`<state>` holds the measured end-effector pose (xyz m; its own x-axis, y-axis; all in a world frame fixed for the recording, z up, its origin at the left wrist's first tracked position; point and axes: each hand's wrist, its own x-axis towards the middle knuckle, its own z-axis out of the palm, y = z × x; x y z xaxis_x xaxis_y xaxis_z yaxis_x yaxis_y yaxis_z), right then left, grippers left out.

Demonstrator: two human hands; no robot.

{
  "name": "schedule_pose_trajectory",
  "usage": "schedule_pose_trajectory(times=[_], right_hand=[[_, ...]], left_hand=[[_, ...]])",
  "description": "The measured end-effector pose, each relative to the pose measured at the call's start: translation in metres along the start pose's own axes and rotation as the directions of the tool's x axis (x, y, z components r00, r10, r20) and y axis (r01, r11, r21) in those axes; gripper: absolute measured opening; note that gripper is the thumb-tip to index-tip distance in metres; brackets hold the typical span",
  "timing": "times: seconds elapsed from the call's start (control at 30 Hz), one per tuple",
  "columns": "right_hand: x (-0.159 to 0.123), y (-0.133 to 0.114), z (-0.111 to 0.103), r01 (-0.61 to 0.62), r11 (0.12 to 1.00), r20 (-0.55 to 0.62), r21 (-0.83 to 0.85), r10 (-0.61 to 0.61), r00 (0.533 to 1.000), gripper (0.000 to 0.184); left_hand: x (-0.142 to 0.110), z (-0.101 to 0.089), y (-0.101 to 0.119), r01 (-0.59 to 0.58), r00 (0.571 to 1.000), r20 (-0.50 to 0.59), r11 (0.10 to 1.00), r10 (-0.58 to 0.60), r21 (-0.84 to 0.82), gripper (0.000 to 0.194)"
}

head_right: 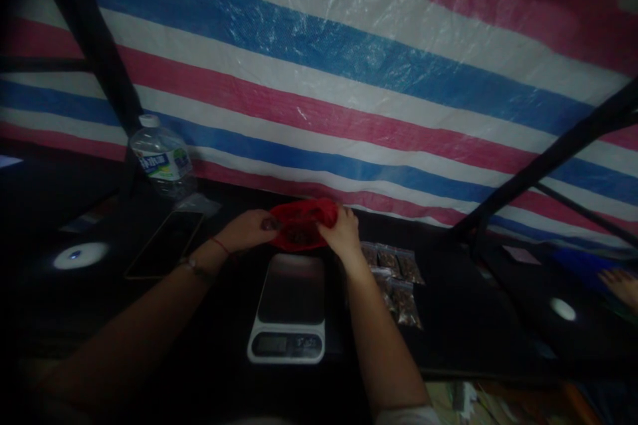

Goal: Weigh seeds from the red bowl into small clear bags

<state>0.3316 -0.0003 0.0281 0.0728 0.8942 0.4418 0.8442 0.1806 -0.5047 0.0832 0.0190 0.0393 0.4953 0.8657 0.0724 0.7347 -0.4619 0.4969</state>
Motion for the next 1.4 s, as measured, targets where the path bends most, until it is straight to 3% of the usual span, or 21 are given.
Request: schedule_pose_trajectory(times=[0.07, 0.13, 0.2, 0.33, 0.47, 0.53, 0.8, 1.13, 1.27, 1.4], right_hand=[[-0.008, -0.01, -0.006, 0.052, 0.999, -0.146, -0.005, -0.052, 0.988, 0.057], [-0.014, -0.023, -0.011, 0.177, 0.982, -0.124, 0.068, -0.168, 0.978, 0.034], [-0.015, -0.034, -0.011, 0.293, 0.946, 0.003, 0.139, -0.296, 0.955, 0.023], [-0.003, -0.039, 0.015, 0.333, 0.928, 0.279, 0.166, -0.368, 0.887, 0.035], [0.015, -0.027, 0.049, 0.378, 0.907, 0.559, 0.187, -0.415, 0.718, 0.035], [0.019, -0.023, 0.06, 0.385, 0.904, 0.602, 0.184, -0.413, 0.683, 0.038], [0.022, -0.025, 0.072, 0.367, 0.929, 0.668, 0.053, -0.306, 0.678, 0.026], [0.031, -0.026, 0.075, 0.411, 0.911, 0.706, 0.042, -0.319, 0.633, 0.022], [0.034, -0.031, 0.075, 0.441, 0.897, 0.672, 0.032, -0.346, 0.655, 0.026], [0.038, -0.029, 0.071, 0.419, 0.908, 0.673, 0.025, -0.325, 0.665, 0.025]], left_hand=[[0.0, 0.004, -0.002, 0.008, 1.0, -0.023, 1.0, -0.008, -0.002, 0.025], [0.0, 0.01, -0.004, 0.008, 0.997, -0.08, 1.0, -0.008, 0.005, 0.025], [0.0, 0.017, -0.008, 0.01, 0.99, -0.139, 1.0, -0.006, 0.024, 0.026], [-0.001, 0.028, -0.012, 0.0, 0.978, -0.206, 0.998, 0.012, 0.06, 0.024], [-0.004, 0.031, -0.011, 0.004, 0.979, -0.203, 0.999, 0.007, 0.054, 0.022], [-0.005, 0.031, -0.01, 0.019, 0.98, -0.198, 0.998, -0.009, 0.051, 0.023], [-0.004, 0.031, -0.011, 0.051, 0.983, -0.181, 0.997, -0.04, 0.057, 0.022], [-0.006, 0.035, -0.011, 0.134, 0.965, -0.235, 0.99, -0.119, 0.052, 0.029], [-0.005, 0.036, -0.012, 0.108, 0.973, -0.21, 0.993, -0.098, 0.038, 0.027], [-0.01, 0.032, -0.008, 0.068, 0.94, -0.335, 0.998, -0.065, -0.002, 0.03]])
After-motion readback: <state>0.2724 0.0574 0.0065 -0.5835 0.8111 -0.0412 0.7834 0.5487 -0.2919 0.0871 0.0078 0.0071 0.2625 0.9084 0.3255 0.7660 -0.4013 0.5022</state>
